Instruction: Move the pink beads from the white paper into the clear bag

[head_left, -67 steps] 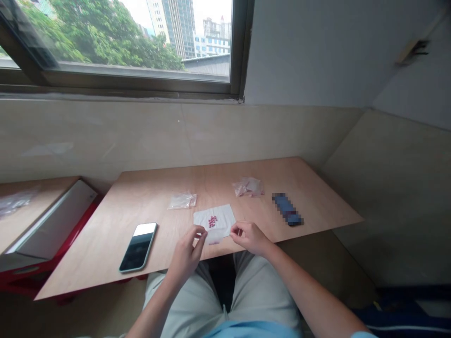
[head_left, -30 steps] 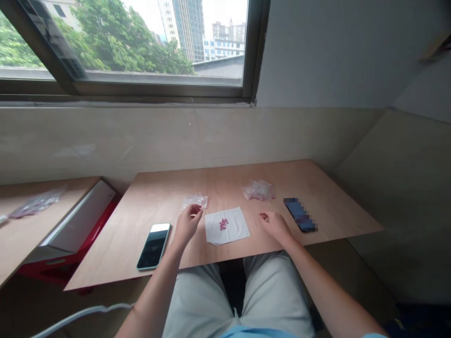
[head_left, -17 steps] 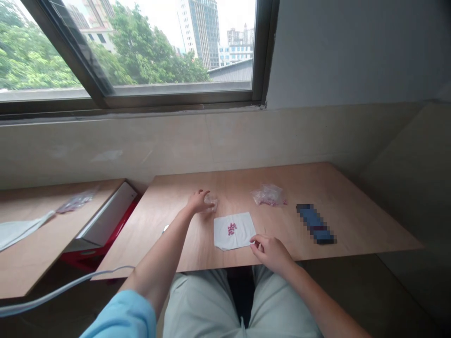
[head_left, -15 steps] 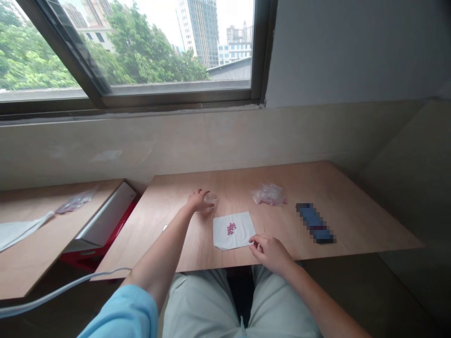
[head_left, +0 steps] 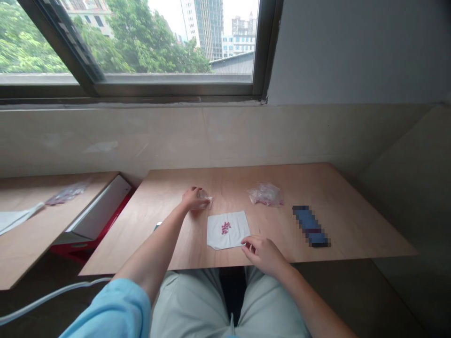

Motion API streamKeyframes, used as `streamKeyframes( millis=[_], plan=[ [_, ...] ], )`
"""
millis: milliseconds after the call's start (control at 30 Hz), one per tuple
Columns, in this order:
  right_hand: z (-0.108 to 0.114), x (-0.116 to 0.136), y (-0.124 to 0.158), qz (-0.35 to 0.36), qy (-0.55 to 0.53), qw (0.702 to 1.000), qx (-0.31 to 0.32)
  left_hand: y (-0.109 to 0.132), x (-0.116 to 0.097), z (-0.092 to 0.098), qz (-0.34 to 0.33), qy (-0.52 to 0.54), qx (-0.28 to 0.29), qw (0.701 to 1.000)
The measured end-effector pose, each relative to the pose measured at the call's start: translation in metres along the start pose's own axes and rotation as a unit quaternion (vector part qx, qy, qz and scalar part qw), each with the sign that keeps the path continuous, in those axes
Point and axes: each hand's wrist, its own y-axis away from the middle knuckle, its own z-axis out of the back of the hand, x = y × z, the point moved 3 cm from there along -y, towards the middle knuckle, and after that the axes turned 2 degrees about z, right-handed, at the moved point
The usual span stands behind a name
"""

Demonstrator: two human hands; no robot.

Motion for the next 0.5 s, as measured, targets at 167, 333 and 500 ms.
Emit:
streamKeyframes(
  millis=[167,333,500],
  plan=[
    [0.001,0.0,0.0,-0.001,-0.003,1.0,-0.004,-0.009,-0.002,0.005,0.019,0.004,-0.008,1.0],
    [0.001,-0.002,-0.001,-0.004,0.001,1.0,-0.005,-0.004,-0.011,0.006,0.022,0.013,-0.046,0.999],
    [0.0,-0.001,0.0,-0.001,-0.001,1.0,0.0,0.021,-0.028,0.016,-0.023,0.051,-0.126,0.99]
  ],
)
